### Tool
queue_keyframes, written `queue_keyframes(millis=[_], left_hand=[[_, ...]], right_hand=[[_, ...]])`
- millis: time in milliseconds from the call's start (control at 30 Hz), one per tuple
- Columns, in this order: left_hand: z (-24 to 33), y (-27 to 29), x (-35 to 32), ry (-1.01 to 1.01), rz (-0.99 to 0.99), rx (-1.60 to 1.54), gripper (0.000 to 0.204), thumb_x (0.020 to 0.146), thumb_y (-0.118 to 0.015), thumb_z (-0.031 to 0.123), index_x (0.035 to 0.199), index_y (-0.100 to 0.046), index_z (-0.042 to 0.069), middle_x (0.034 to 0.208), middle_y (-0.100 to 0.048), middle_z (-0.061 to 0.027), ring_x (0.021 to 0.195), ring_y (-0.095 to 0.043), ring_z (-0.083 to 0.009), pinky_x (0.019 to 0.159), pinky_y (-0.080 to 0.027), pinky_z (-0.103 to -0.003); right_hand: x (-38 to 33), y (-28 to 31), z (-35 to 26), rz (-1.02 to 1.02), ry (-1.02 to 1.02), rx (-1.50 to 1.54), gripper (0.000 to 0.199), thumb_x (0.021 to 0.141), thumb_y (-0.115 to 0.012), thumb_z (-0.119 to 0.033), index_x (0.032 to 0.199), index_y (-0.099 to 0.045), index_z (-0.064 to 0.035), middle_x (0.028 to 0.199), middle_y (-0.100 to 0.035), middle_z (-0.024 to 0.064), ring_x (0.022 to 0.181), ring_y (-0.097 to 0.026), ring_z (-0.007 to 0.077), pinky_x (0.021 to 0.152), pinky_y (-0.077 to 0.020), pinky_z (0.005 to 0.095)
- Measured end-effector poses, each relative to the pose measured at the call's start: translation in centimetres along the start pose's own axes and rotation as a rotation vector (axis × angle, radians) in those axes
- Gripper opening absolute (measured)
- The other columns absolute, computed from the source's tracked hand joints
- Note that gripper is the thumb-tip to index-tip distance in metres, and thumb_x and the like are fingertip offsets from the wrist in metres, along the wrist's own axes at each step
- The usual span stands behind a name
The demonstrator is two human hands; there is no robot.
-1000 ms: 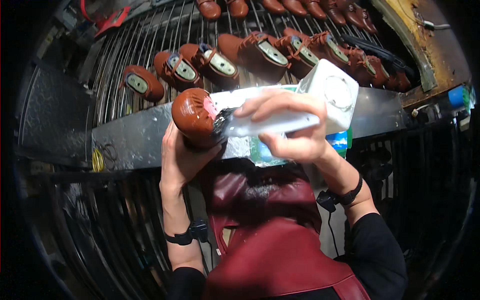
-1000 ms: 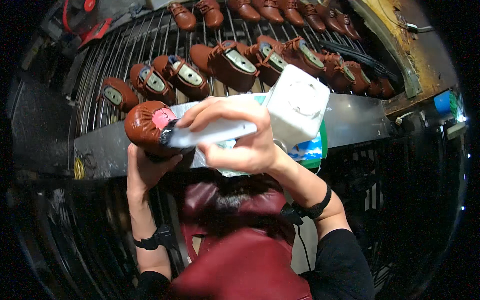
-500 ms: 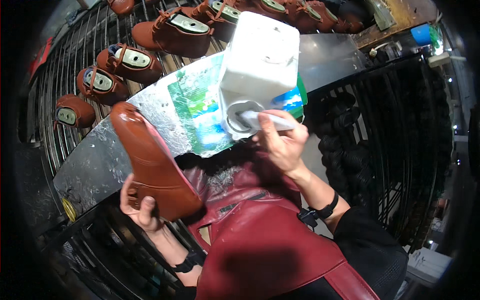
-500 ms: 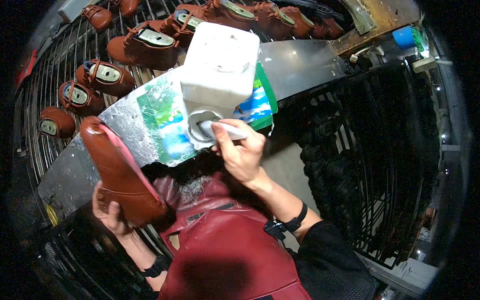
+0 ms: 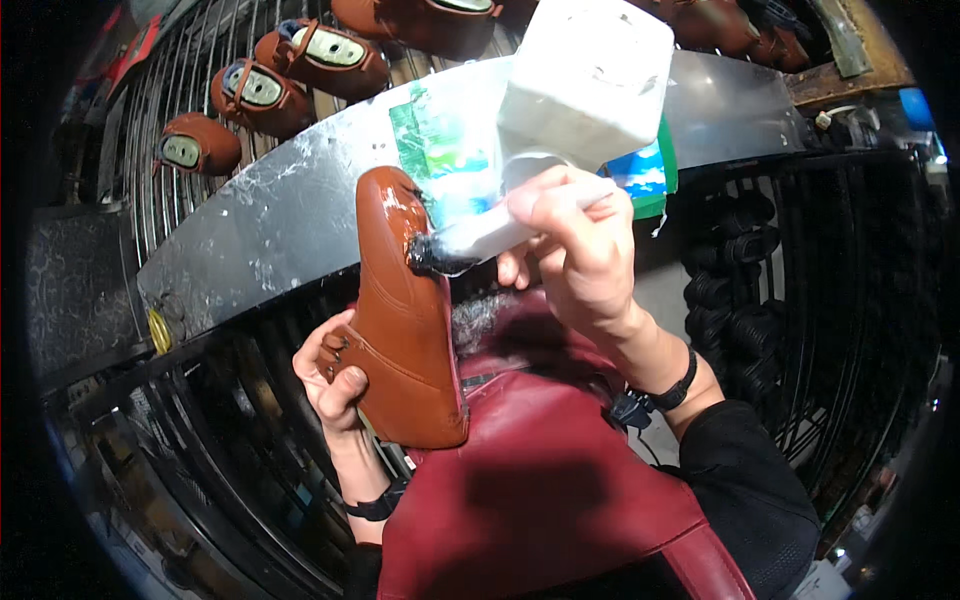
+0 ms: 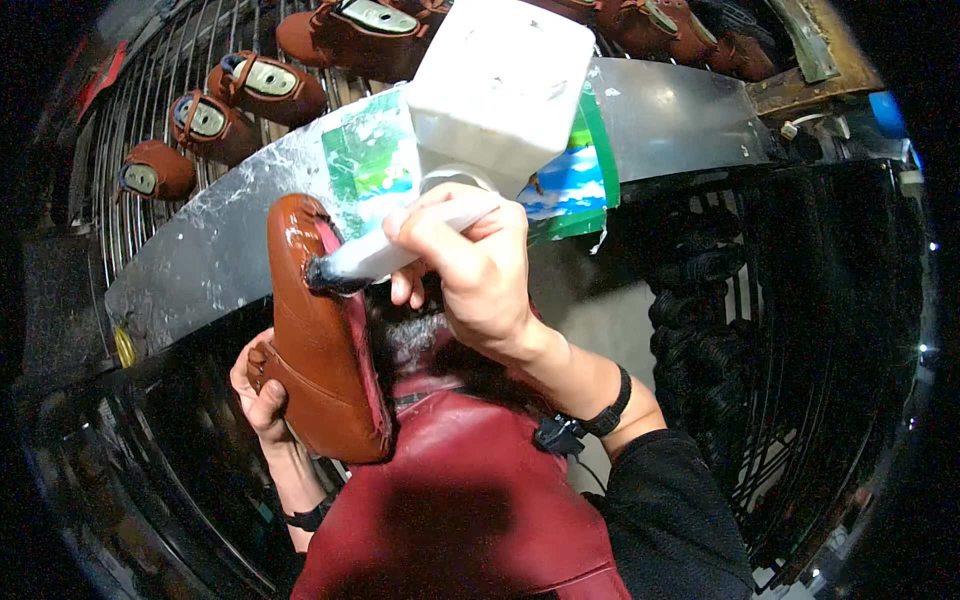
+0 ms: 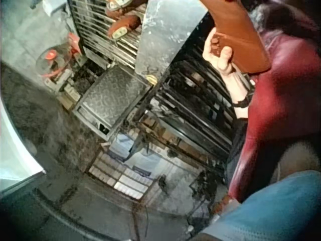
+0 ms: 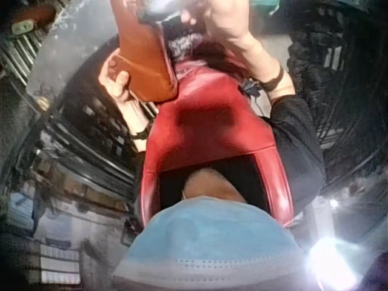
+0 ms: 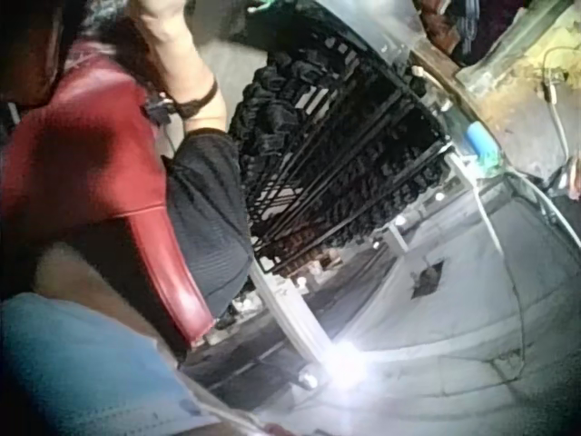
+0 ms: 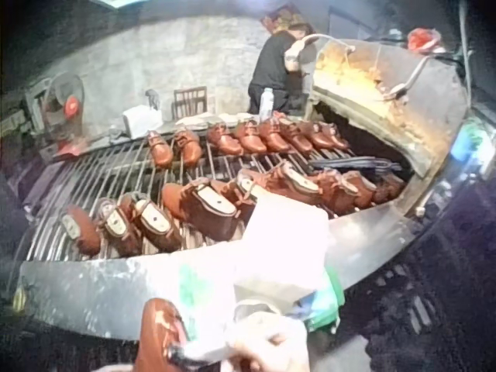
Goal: Applying a liquid adhesive or finishing agent to the edges of leather shoes using a hand brush.
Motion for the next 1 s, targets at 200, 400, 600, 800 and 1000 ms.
queue_keyframes(millis=[200,400,600,800,1000], left_hand=[[-0.2,-1.0,0.6,0.062,-0.022,-0.167,0.076,0.084,-0.084,0.037,0.136,-0.056,-0.011,0.123,-0.071,-0.0191,0.108,-0.073,-0.0282,0.1,-0.057,-0.04],[-0.2,0.0,1.1,0.03,-0.002,-0.217,0.057,0.093,-0.076,0.032,0.132,-0.056,-0.005,0.125,-0.069,-0.0165,0.111,-0.07,-0.0255,0.101,-0.055,-0.039],[0.6,0.5,1.2,-0.006,0.003,-0.27,0.045,0.099,-0.069,0.021,0.136,-0.056,-0.002,0.126,-0.069,-0.0133,0.111,-0.07,-0.0242,0.101,-0.056,-0.038],[1.7,0.1,1.9,0.022,0.026,-0.265,0.039,0.105,-0.062,0.023,0.133,-0.059,-0.003,0.123,-0.07,-0.0135,0.108,-0.071,-0.0209,0.094,-0.058,-0.035],[1.8,-2.1,2.5,0.191,0.119,-0.559,0.039,0.109,-0.055,0.034,0.13,-0.062,0.003,0.116,-0.072,-0.0099,0.1,-0.072,-0.0227,0.089,-0.059,-0.04]], right_hand=[[-4.8,-1.3,2.5,-0.14,0.031,-0.082,0.013,0.094,-0.075,-0.007,0.096,-0.074,0.0058,0.08,-0.075,0.0101,0.063,-0.066,0.01,0.056,-0.0543,0.0253],[-9.6,-3.4,2.7,-0.313,0.235,-0.322,0.01,0.086,-0.076,-0.002,0.093,-0.074,0.0055,0.086,-0.076,0.012,0.074,-0.072,0.0161,0.066,-0.0571,0.0307],[-10.7,-5.1,0.3,-0.535,0.327,-0.393,0.013,0.084,-0.079,-0.004,0.093,-0.074,0.0037,0.081,-0.076,0.0102,0.069,-0.072,0.0133,0.061,-0.0552,0.0275],[-9.5,-6.0,-1.1,-0.505,0.235,-0.608,0.013,0.084,-0.077,0.002,0.093,-0.071,0.0085,0.094,-0.076,0.0205,0.081,-0.074,0.0192,0.073,-0.0584,0.031],[-8.2,-8.1,-5.0,-0.682,0.436,-0.676,0.027,0.076,-0.073,0.005,0.102,-0.072,0.0123,0.097,-0.075,0.0211,0.086,-0.074,0.0227,0.08,-0.06,0.0347]])
Point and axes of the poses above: each hand's wrist, its own x-axis towards the middle knuckle, its own y-axis out of the back of the hand, z = x × y, the point moved 7 cm from there along x, towards the middle knuckle
